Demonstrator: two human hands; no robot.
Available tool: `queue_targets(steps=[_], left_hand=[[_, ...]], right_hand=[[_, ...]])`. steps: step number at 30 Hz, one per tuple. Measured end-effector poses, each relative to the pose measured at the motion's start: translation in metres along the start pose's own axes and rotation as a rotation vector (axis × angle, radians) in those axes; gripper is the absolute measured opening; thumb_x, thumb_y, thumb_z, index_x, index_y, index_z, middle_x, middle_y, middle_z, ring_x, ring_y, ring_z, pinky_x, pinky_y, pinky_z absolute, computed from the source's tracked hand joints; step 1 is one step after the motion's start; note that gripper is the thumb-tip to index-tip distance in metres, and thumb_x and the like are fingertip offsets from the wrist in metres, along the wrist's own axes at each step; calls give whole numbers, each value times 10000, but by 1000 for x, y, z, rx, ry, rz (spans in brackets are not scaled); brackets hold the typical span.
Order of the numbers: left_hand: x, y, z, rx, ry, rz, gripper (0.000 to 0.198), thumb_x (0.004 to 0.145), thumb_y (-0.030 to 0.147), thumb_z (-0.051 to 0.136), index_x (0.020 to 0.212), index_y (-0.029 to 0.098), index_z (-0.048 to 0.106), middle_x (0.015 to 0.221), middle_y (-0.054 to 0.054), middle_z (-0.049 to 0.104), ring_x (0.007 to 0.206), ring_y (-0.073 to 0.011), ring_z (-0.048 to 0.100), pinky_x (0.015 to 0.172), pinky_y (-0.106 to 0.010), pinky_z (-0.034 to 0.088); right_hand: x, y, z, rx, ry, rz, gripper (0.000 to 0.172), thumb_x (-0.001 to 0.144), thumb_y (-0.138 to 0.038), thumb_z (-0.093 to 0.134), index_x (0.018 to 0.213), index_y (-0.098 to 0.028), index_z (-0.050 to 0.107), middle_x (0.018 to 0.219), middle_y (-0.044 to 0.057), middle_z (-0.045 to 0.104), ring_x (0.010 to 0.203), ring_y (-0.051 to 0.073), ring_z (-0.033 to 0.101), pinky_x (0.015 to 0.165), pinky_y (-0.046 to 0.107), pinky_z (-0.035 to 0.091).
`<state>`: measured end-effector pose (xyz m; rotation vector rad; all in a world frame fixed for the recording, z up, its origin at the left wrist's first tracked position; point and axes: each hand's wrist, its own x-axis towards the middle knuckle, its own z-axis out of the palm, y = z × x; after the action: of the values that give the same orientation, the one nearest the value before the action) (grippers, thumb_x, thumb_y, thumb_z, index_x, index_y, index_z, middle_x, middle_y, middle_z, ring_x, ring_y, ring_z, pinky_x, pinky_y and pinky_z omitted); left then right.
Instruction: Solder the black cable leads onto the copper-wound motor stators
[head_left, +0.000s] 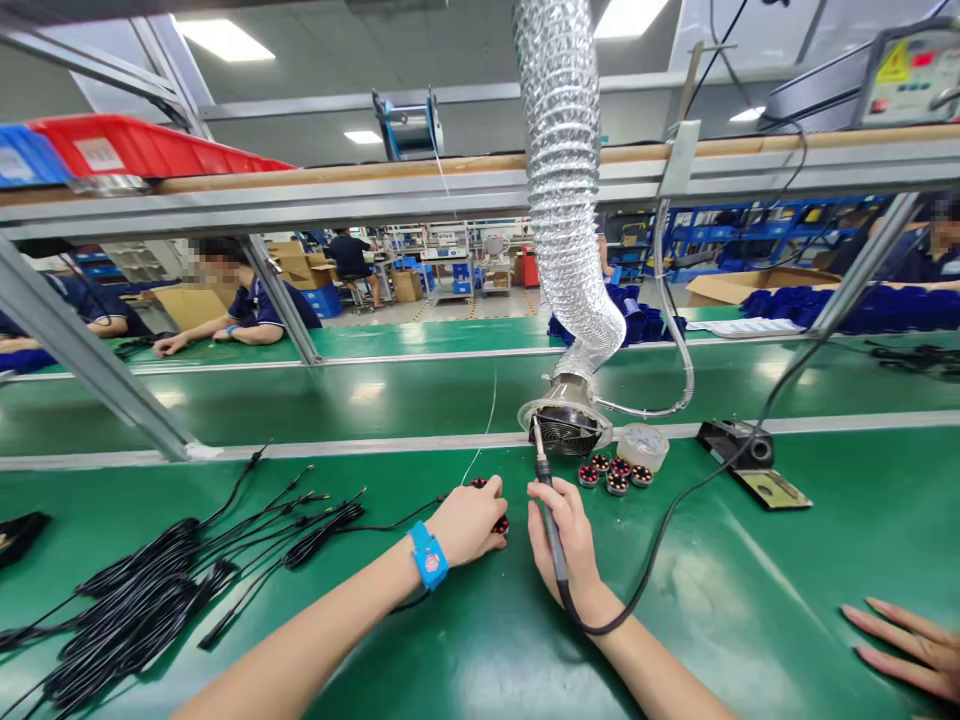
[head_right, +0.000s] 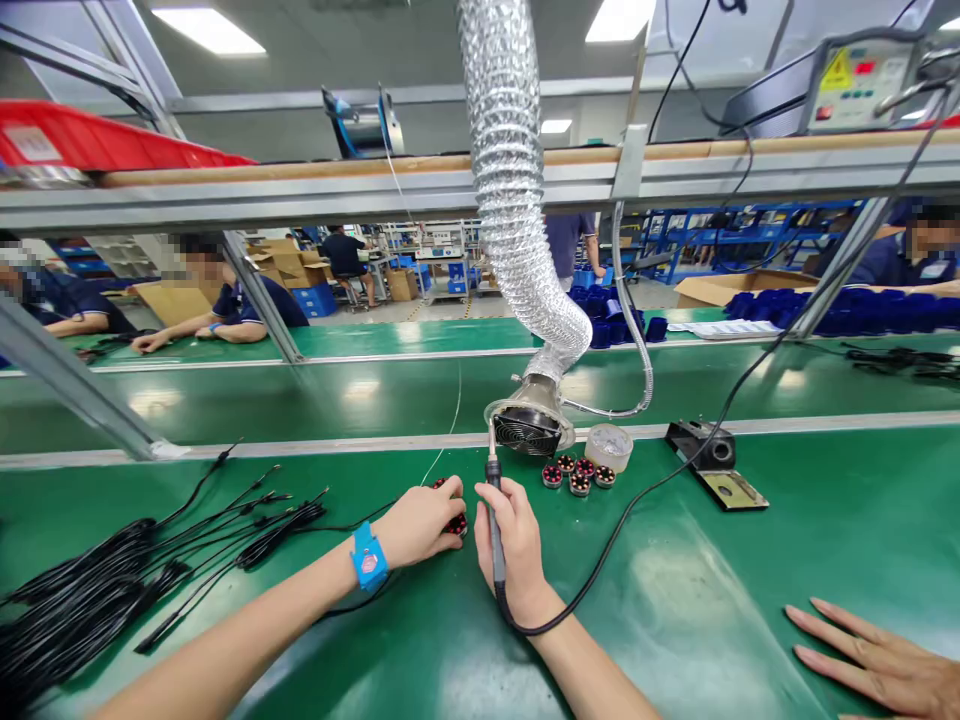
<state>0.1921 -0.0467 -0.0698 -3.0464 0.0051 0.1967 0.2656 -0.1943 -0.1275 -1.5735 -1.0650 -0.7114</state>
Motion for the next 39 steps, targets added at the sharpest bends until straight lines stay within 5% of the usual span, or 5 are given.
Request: queue_targets(steps=[4,15,24,31,39], left_hand=[[5,-18,-7,1,-69,-50,331,783,408,706,1046,211,669,1421,-170,409,872,-306,680,777,-427,549],[42,-65,-4,-127,-67,-110,304,728,374,707,1012,265,723,1006,-98,664,947,-307,640,813,-387,503],[163,-128,-35,5,75,-323,324,792,335,609,1091,245,695,1084,-130,642,989,-298,631,828,-359,495],[249,-134,-39,-17,100,-319,343,845,291,574,1150,158,656,1163,-205,622,1084,-336,606,869,-392,495],[241,-152,-27,-114,97,-441,568,853,428,611,1329,133,521,1281,-214,578,1161,-287,585,924,-315,480]], right_hand=[[0,-1,2,13,6,-1,334,896,-63,493,1192,-212,529,1084,87,546,979,152,602,854,285,529],[8,-9,1,-15,65,19,351,877,-37,462,1172,-216,522,1038,82,547,923,151,610,799,285,549],[11,-9,2,-80,143,18,378,823,-29,452,1146,-216,517,993,86,542,826,157,610,703,276,556],[9,-4,11,-128,234,45,333,808,-55,454,1080,-224,544,926,69,529,744,151,595,637,265,540],[-4,1,5,-75,158,19,360,835,-49,508,1143,-213,591,1034,97,580,891,174,646,740,272,569]])
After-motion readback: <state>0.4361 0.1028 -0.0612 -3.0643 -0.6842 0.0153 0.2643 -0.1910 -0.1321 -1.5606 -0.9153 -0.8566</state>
